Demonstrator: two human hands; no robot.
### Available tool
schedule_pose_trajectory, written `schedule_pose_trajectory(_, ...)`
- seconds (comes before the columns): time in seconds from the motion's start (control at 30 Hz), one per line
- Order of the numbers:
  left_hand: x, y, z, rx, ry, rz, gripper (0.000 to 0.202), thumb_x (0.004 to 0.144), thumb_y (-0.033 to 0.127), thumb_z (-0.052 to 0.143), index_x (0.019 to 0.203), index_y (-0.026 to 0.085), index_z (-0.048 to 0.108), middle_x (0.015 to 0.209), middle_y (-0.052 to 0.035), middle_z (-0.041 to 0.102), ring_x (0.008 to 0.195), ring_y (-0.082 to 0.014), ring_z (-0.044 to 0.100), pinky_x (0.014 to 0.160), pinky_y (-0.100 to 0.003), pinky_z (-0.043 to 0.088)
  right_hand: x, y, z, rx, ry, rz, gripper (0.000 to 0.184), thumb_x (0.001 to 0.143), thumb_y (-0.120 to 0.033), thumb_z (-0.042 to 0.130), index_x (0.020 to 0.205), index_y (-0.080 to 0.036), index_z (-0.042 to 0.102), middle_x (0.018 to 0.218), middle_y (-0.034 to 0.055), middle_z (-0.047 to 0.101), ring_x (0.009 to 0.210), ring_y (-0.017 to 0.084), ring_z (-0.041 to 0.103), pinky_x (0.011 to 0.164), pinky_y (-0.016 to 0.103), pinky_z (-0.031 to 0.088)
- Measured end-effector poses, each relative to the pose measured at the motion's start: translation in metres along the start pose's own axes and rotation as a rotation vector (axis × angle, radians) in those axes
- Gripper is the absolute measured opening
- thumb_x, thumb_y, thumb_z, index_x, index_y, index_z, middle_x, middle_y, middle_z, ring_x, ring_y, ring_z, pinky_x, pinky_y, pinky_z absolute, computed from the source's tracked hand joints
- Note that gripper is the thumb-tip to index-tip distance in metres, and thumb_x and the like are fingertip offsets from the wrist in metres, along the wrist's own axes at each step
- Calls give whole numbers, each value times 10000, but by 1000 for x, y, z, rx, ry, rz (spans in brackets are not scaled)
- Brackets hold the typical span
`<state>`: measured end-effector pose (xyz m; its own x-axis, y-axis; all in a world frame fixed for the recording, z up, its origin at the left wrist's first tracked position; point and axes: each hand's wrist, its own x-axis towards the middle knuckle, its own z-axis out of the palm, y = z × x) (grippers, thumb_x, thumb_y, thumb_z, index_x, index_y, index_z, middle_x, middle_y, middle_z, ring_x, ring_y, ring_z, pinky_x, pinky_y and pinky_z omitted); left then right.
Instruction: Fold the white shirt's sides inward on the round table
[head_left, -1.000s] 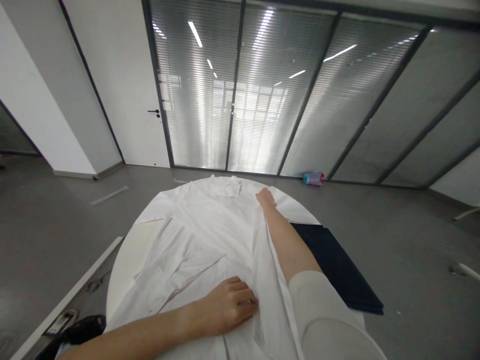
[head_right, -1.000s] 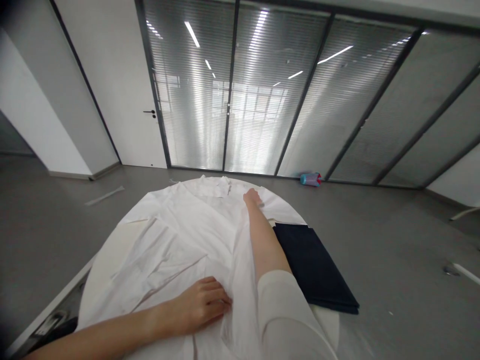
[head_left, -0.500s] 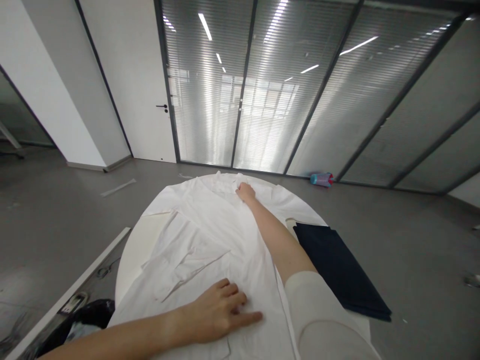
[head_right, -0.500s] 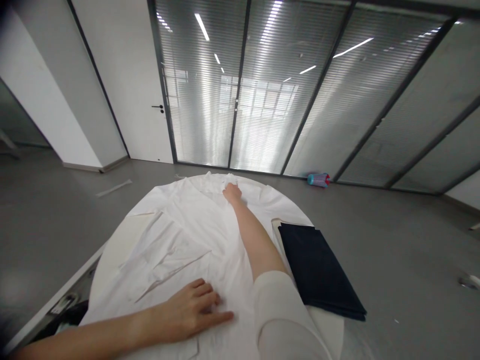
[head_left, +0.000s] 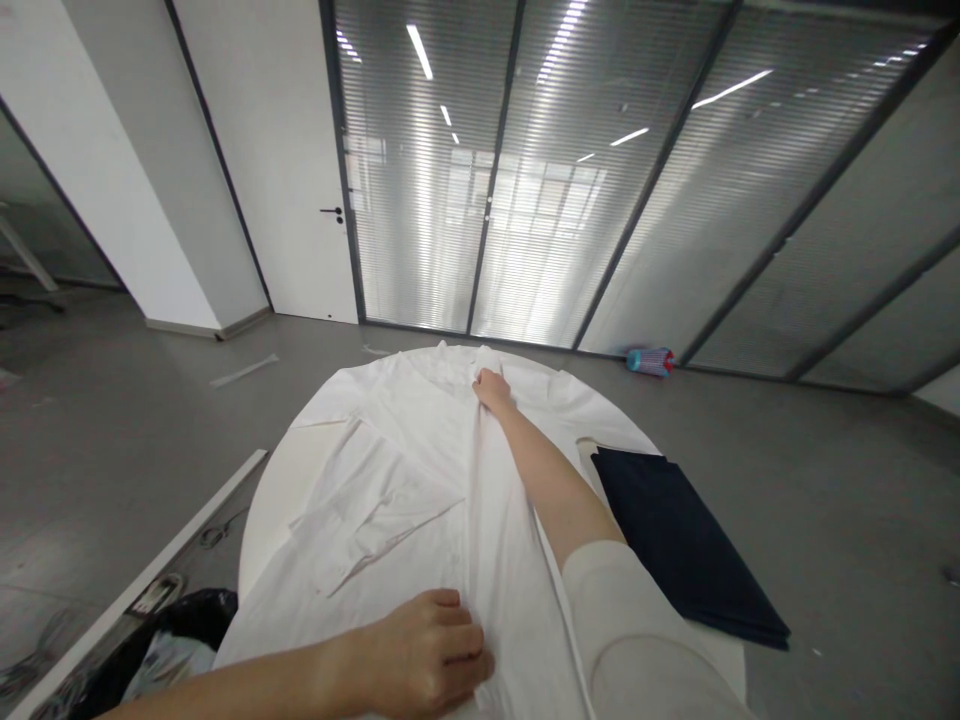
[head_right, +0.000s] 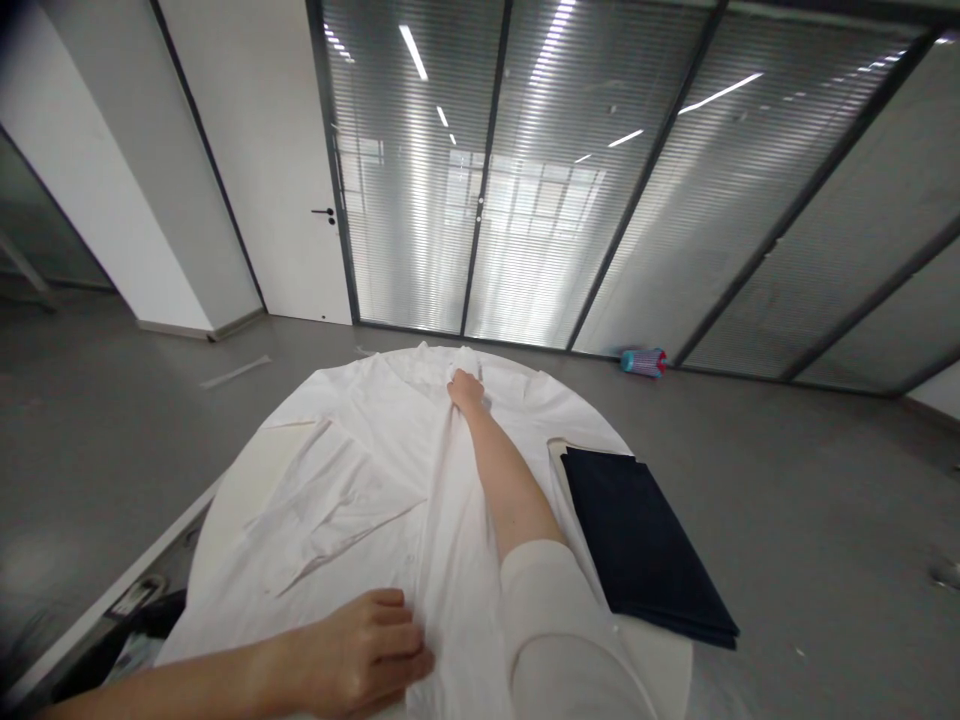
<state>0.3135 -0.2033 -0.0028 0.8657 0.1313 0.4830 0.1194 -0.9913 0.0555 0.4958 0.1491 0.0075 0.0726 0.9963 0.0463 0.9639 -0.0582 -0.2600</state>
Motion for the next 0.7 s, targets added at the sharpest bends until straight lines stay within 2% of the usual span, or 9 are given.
schedule_pose_trajectory(0.2, -5, -3, 13, -10, 97, 40, 114, 928, 226, 571, 967, 127, 612, 699, -15, 537, 572, -146, 455, 544, -341, 320, -6, -9, 2, -14, 30, -69, 257, 955, -260, 469, 1148, -215, 633, 1184, 115, 682, 1136, 250, 627, 910, 337, 476)
schedule_pose_trajectory(0.4, 3, -2, 8, -68, 11, 70, 102, 924, 183, 563, 848, 143, 618, 677, -19, 524, 598, -161, 449, 521, -346, 327, -13, -13, 9, -2, -20, -131, 233, 948, -258, 506, 1133, -210, 639, 1171, 102, 690, 1098, 227, 638, 903, 304, 462)
schedule_pose_trajectory(0.47, 6, 0, 4, -60, -3, 50, 92, 944, 192, 561, 934, 146, 640, 688, -17, 529, 612, -164, 459, 536, -344, 336, -13, -14, 10, 14, -31, -130, 237, 948, -305, 522, 1125, -203, 643, 1159, 102, 694, 1091, 230, 637, 900, 304, 463)
schedule_pose_trajectory(0.57, 7, 2, 1, -21, -11, -18, 225, 971, 201, 555, 1185, 173, 616, 778, -30, 583, 666, -167, 503, 597, -340, 376, -11, -13, 9, 47, -42, -132, 297, 949, -425, 530, 1124, -215, 648, 1148, 84, 695, 1077, 226, 637, 896, 297, 470)
schedule_pose_trajectory(0.6, 7, 2, 1, -8, -5, -31, 222, 971, 202, 562, 1185, 181, 617, 812, -39, 601, 689, -166, 518, 614, -337, 385, -11, -12, 7, 56, -38, -129, 327, 960, -444, 508, 1150, -215, 642, 1177, 88, 683, 1093, 225, 629, 908, 299, 468)
schedule_pose_trajectory(0.7, 5, 4, 5, 4, 28, -18, 60, 961, 202, 596, 981, 178, 647, 865, -52, 635, 725, -147, 550, 635, -315, 402, -11, -9, 5, 58, 25, -84, 422, 982, -450, 455, 1300, -205, 582, 1361, 131, 577, 1249, 260, 535, 1017, 364, 421)
